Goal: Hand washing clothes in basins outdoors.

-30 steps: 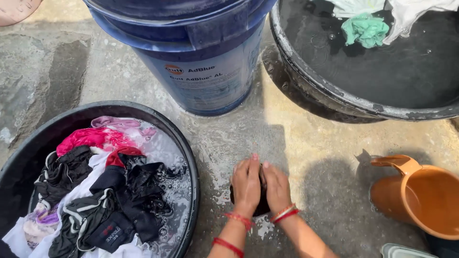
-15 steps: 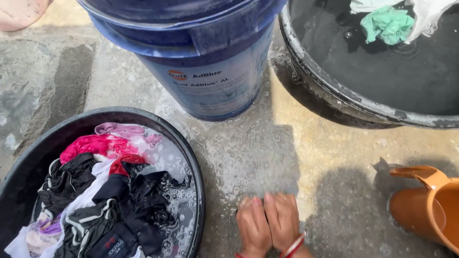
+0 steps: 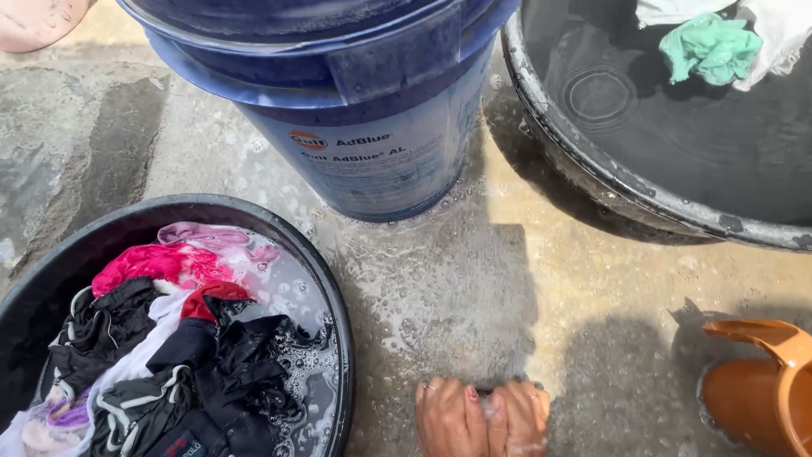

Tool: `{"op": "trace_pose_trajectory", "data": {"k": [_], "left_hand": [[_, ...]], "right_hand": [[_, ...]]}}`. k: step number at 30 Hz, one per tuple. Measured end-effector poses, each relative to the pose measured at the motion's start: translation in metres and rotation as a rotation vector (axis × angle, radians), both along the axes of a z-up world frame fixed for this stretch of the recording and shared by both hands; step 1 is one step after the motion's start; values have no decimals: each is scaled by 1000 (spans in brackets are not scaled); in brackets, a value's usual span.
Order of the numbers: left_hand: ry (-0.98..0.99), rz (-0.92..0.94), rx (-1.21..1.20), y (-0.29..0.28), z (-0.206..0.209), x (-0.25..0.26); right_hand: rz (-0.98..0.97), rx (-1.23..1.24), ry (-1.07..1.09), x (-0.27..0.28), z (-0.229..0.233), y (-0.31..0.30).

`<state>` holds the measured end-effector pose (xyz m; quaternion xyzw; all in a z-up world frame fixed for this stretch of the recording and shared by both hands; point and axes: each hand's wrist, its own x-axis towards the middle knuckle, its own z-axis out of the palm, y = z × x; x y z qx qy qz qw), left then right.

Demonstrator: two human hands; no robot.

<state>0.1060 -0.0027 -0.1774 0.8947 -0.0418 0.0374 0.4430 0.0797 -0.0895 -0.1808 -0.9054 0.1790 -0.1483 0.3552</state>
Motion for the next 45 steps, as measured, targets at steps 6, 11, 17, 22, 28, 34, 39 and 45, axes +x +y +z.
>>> {"op": "trace_pose_trajectory", "data": {"k": [6, 11, 17, 22, 28, 34, 39, 45], "left_hand": [[43, -168, 284, 5, 12, -18], [428, 8, 180, 28, -78, -7], [1296, -432, -522, 105, 110, -28], [785, -428, -367, 85, 208, -28], [286, -425, -361, 61, 324, -65], [158, -516, -208, 80, 370, -86], [195, -406, -246, 96, 373, -113], [239, -417, -275, 117, 332, -142]], "right_hand": [[113, -235, -15, -20, 0, -13], [-291, 334, 413, -23, -16, -28], [-837, 808, 274, -53, 6, -120], [-749, 790, 181, -66, 125, -125], [-35, 947, 80, -72, 235, -52], [373, 875, 186, -108, 316, -4], [457, 679, 237, -131, 298, -14], [370, 811, 25, -157, 296, -31]]}}
